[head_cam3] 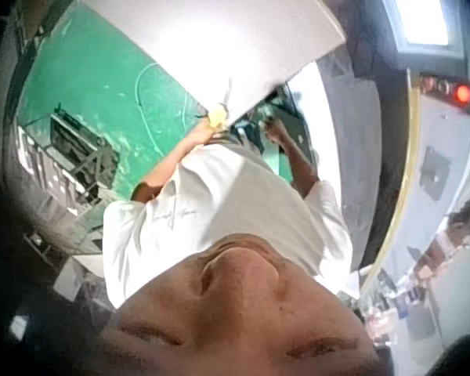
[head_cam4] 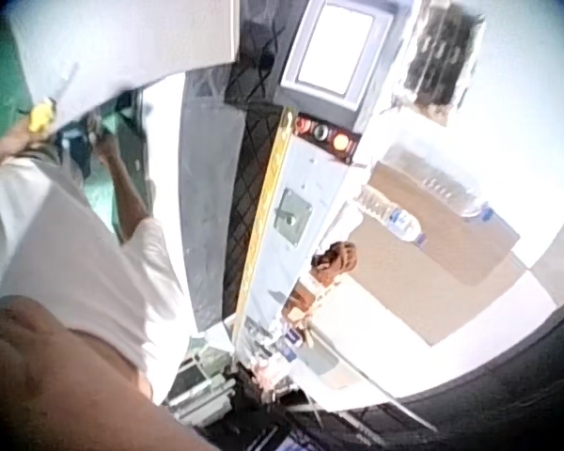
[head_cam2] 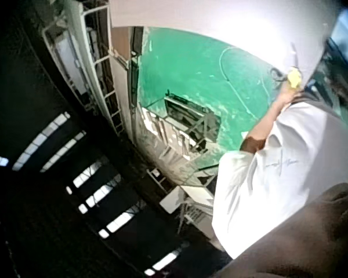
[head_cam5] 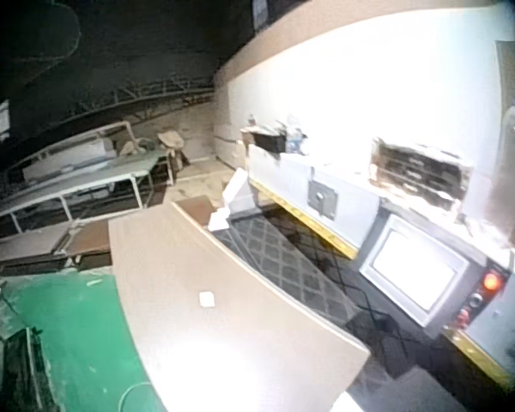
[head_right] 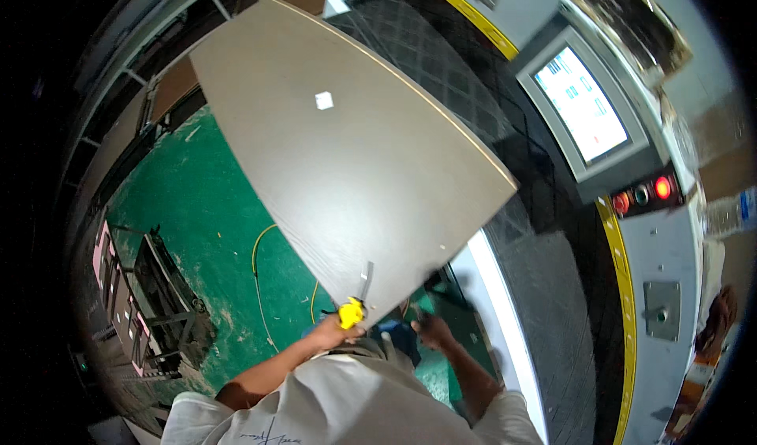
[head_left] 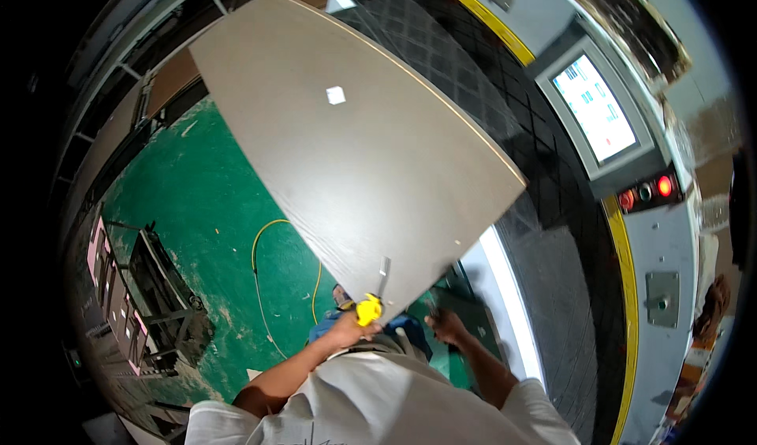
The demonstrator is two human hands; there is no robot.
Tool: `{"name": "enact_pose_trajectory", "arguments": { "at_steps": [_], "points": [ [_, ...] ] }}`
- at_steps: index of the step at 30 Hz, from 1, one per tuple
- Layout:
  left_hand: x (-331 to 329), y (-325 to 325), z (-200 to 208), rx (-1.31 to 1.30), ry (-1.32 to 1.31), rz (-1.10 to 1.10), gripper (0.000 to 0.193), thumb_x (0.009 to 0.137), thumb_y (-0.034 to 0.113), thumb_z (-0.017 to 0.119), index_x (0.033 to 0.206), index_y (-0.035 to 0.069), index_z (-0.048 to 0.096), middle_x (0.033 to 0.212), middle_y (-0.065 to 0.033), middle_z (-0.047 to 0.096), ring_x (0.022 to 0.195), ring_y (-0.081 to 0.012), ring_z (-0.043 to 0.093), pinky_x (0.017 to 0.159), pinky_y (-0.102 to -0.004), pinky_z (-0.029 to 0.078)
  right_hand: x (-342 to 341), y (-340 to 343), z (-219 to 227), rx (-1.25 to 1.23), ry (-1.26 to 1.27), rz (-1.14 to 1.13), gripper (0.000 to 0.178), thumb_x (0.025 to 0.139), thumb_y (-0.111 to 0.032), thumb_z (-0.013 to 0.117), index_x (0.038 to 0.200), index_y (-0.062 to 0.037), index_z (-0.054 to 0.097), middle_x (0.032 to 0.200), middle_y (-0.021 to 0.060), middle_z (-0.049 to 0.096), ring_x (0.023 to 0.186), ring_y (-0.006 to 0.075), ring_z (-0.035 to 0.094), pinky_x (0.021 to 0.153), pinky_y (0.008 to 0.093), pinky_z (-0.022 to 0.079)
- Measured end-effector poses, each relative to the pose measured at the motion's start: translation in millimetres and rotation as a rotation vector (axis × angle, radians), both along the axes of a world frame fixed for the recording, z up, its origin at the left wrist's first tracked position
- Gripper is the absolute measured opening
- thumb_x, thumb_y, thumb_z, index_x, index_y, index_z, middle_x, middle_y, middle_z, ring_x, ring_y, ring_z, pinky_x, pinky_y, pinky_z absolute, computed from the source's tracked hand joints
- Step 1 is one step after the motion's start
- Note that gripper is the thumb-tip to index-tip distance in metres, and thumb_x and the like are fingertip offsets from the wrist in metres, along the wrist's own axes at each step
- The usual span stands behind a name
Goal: The person cleans a large rectangular wood panel using a yellow spray gun connected to a hose. They spray the surface and wipe it with their hand, then flip the panel to repeat the process on the other side. The person moves the panel around the workshop floor during the task.
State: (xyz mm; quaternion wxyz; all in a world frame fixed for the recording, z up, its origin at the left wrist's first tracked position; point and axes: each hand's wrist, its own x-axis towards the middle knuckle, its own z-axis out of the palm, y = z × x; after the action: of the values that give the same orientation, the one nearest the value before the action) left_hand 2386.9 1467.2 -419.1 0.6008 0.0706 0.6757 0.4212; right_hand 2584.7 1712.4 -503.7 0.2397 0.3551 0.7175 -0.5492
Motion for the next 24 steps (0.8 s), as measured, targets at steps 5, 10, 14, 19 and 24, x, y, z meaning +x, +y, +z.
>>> {"name": "enact_pose_trajectory", "arguments": {
  "at_steps": [5,10,14,19,24],
  "points": [
    [-40,-32,-7,0.038,0.314,-0.496,0.04,0.09,0.04,0.071,0.114,0.008,0.071,0.105,-0.0138,0.074,0.096,-0.0278,0.07,0.088,-0.04,0.053,30,-36,-25,-0.023,-0.256,-0.004,0.057,0.087,-0.021,0.069,0.137,0.0012,0.052,0.085,0.018,0.068,0.058,0.0245,0.065,0.051,0.0414,0.052],
    [-97,-142,-57,-0.185,0.643,-0.464,0.042,0.086,0.044,0.069,0.11,0.008,0.07,0.107,-0.02,0.071,0.099,-0.0399,0.067,0.087,-0.0487,0.054,56,-91,-93,0.359,-0.402,0.69,0.043,0.093,-0.031,0.062,0.123,0.0008,0.064,0.105,0.0191,0.072,0.098,0.0352,0.068,0.084,0.0484,0.053],
    [-159,-239,-60,-0.397,0.744,-0.199,0.039,0.084,0.033,0.069,0.112,0.006,0.066,0.101,-0.0227,0.071,0.094,-0.0433,0.067,0.084,-0.0511,0.055,-3,-112,-80,0.316,-0.473,0.61,0.045,0.094,-0.034,0.06,0.124,-0.0007,0.063,0.11,0.0204,0.07,0.102,0.0377,0.067,0.088,0.0477,0.052],
    [-256,-326,-33,-0.629,0.832,0.119,0.05,0.084,0.023,0.07,0.129,0.006,0.055,0.107,-0.0249,0.07,0.098,-0.0436,0.068,0.085,-0.0503,0.055,-104,-146,-45,0.274,-0.423,0.521,0.047,0.096,-0.038,0.058,0.126,-0.0025,0.062,0.116,0.022,0.069,0.105,0.0408,0.065,0.093,0.0468,0.051],
    [-369,-349,28,-0.357,1.078,-0.034,0.061,0.088,0.027,0.07,0.144,0.012,0.049,0.117,-0.0229,0.068,0.099,-0.044,0.067,0.086,-0.0484,0.055,-278,-183,76,0.415,-0.256,0.544,0.046,0.096,-0.031,0.064,0.133,-0.004,0.059,0.116,0.0219,0.067,0.104,0.0387,0.064,0.09,0.0465,0.05]
  ]
}}
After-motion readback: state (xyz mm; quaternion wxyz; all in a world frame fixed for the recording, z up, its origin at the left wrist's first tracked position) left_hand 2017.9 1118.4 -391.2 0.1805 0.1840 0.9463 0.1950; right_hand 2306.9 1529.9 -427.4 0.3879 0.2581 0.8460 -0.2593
